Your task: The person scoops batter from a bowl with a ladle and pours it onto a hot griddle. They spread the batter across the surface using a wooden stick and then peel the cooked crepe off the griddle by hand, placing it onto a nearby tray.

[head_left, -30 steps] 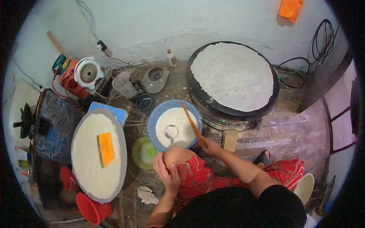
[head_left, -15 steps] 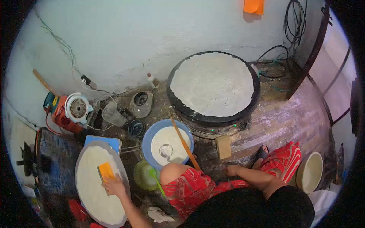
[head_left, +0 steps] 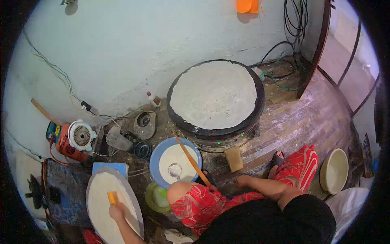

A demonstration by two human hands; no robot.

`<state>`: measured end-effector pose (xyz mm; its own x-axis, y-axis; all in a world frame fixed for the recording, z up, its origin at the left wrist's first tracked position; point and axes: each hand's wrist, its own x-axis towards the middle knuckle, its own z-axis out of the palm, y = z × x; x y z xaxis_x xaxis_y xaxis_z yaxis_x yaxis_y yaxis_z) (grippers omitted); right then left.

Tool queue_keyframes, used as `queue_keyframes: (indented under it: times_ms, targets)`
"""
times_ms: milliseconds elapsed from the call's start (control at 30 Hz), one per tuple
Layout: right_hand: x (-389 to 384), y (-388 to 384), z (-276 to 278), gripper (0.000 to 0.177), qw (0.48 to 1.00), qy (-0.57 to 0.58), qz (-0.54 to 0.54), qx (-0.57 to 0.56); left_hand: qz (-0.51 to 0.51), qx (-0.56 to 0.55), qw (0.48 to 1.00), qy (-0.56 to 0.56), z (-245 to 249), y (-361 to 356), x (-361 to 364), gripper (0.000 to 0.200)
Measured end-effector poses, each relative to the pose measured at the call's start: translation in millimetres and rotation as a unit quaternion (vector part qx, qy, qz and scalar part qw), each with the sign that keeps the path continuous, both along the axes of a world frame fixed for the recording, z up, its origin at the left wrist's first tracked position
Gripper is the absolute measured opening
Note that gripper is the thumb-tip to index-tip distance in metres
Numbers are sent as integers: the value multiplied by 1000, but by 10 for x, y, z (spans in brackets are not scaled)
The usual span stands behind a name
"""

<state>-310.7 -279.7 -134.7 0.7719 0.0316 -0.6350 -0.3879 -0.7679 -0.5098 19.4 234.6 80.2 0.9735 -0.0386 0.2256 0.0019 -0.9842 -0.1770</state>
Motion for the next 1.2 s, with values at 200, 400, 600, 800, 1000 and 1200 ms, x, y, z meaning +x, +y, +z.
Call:
queue_keyframes:
  times_ms: [200,400,600,800,1000,1200]
  targets:
    - [241,-33,373,33,995,-70,-62,27,10,-48,989,-142,827,-275,-136,17]
    - [863,241,2033,48,900,-398,-135,115,-309,-94,929,-180,1210,-1605,-617,29]
    - [1091,245,3220,45,728,-674,15,-126,-565,-59,822,-49,1078,-3010,-1356,29]
    - [951,-403,2878,20,926,-367,-23,-84,-589,-135,793,-74,1109,-3530,-1624,44]
    - [569,-2409,2164,58,786,-313,-490,-211,-481,-224,848,12,819,-3108,-1684,42]
    - [338,-3430,1928,60,693,-301,-595,-276,-369,-251,895,11,816,-3151,-1869,32]
